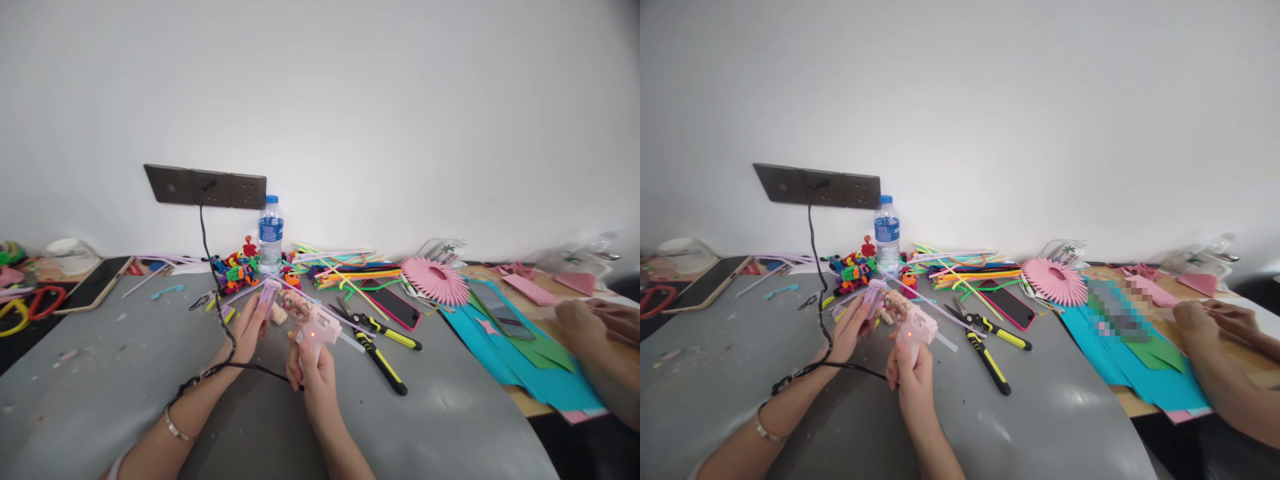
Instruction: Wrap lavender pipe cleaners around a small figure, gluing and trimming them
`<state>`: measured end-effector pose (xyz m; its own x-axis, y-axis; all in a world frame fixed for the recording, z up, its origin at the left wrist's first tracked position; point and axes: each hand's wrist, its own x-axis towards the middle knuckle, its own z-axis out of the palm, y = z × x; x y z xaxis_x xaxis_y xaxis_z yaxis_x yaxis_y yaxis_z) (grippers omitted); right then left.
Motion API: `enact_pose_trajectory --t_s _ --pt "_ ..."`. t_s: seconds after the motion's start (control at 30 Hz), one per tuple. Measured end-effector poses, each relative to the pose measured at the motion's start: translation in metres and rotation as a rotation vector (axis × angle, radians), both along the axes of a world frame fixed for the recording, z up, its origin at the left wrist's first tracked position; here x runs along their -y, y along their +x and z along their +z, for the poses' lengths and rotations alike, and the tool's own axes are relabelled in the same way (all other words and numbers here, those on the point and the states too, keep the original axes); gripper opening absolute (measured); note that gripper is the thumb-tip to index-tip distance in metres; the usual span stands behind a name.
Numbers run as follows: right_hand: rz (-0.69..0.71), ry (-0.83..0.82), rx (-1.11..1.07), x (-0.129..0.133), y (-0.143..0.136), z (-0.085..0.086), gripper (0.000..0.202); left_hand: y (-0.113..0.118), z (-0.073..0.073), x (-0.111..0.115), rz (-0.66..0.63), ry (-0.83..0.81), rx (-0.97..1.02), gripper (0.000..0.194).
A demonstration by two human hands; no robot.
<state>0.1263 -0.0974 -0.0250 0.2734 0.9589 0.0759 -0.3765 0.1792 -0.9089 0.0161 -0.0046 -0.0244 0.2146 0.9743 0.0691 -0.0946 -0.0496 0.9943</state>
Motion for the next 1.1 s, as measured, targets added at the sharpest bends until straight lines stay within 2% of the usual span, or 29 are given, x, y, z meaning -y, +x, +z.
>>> enact_pose_trajectory --t_s 0.37,0.63,0.9,1.03,1.1 --pt "0.009 -0.006 -0.020 0.000 0.000 0.001 0.052 -0.002 0.001 0.000 -0.048 -0.006 0.041 0.055" --pt "0.000 -0.013 -0.010 0.000 -0.001 0.001 0.052 -0.001 0.006 0.001 -0.107 -0.035 0.103 0.054" --pt "-0.032 -0.047 0.035 0.001 -0.001 0.002 0.056 -0.001 0.010 0.002 -0.109 -0.046 0.137 0.054" --pt "-0.037 0.027 0.003 0.005 0.000 0.004 0.051 -0.001 0.008 -0.002 -0.085 -0.075 0.184 0.062" --pt "-0.008 0.064 -0.039 0.006 0.001 0.011 0.049 -0.001 0.005 -0.005 -0.081 -0.093 0.204 0.066"
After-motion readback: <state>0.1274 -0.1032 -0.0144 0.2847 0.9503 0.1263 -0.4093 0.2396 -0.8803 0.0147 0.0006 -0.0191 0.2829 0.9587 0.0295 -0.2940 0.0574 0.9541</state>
